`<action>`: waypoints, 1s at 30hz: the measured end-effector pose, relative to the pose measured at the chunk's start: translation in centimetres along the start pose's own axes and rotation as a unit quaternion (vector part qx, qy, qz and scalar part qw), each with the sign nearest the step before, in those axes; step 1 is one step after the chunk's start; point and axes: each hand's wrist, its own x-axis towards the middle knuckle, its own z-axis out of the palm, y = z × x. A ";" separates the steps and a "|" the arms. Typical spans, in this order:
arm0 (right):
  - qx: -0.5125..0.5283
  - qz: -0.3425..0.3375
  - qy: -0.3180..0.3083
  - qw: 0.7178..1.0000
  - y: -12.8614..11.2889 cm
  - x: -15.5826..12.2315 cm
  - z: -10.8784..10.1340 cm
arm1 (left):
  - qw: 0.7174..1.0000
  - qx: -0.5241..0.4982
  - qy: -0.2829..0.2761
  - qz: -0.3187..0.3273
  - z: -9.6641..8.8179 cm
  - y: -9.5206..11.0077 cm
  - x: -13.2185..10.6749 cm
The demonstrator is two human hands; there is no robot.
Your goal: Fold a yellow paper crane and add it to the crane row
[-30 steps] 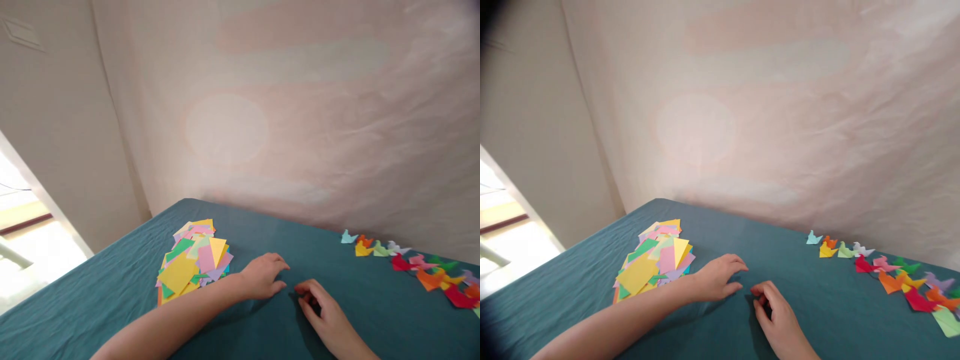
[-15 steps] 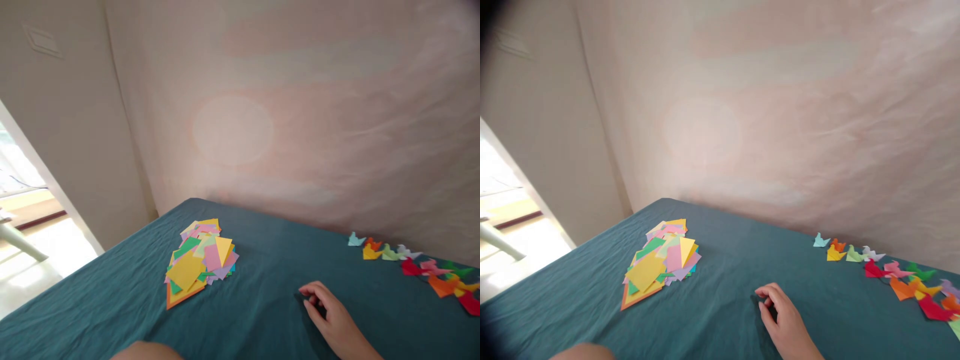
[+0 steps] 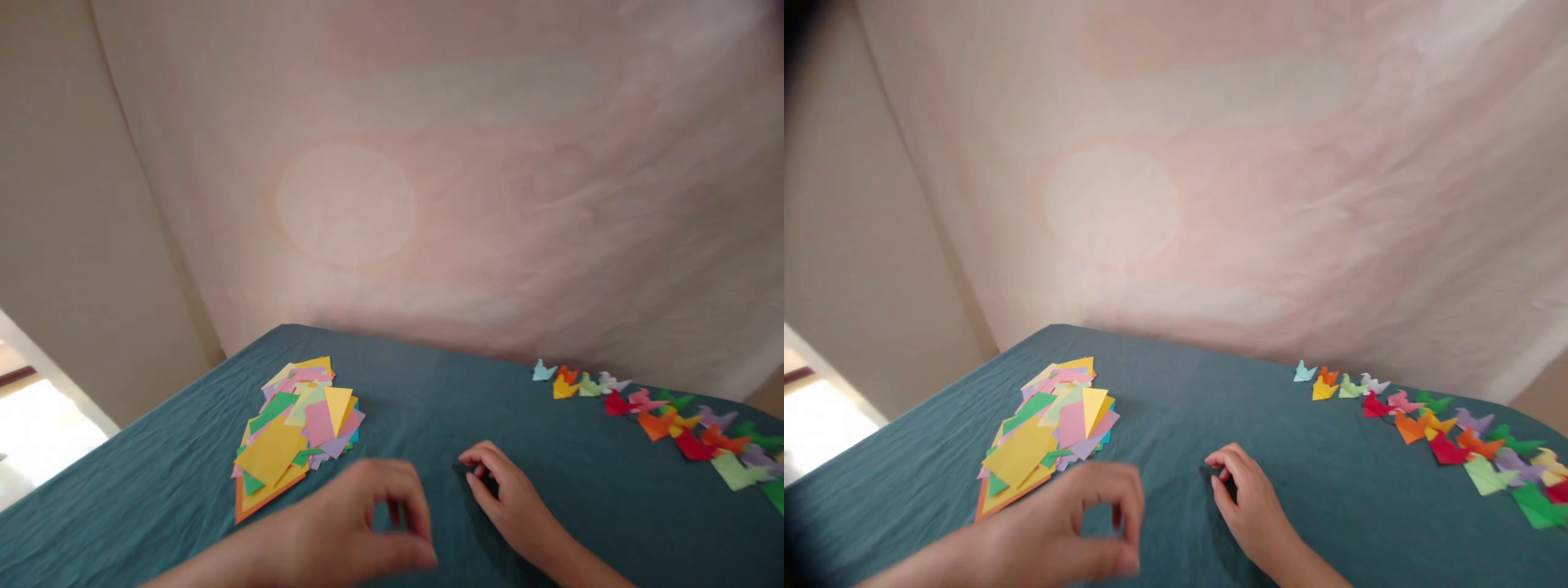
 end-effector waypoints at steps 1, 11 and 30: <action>-0.001 0.000 -0.004 1.000 -0.2 0.0 -0.1 | 0.994 0.082 0.069 -0.030 -1.8 -2.0 0.3; -0.007 -0.003 0.019 1.000 -0.5 0.2 -0.6 | 0.874 0.288 0.285 -0.269 -14.2 -20.5 -1.4; -0.014 -0.012 0.028 0.999 -0.6 0.2 -0.6 | 0.893 0.227 0.284 -0.266 -13.5 -21.3 -1.4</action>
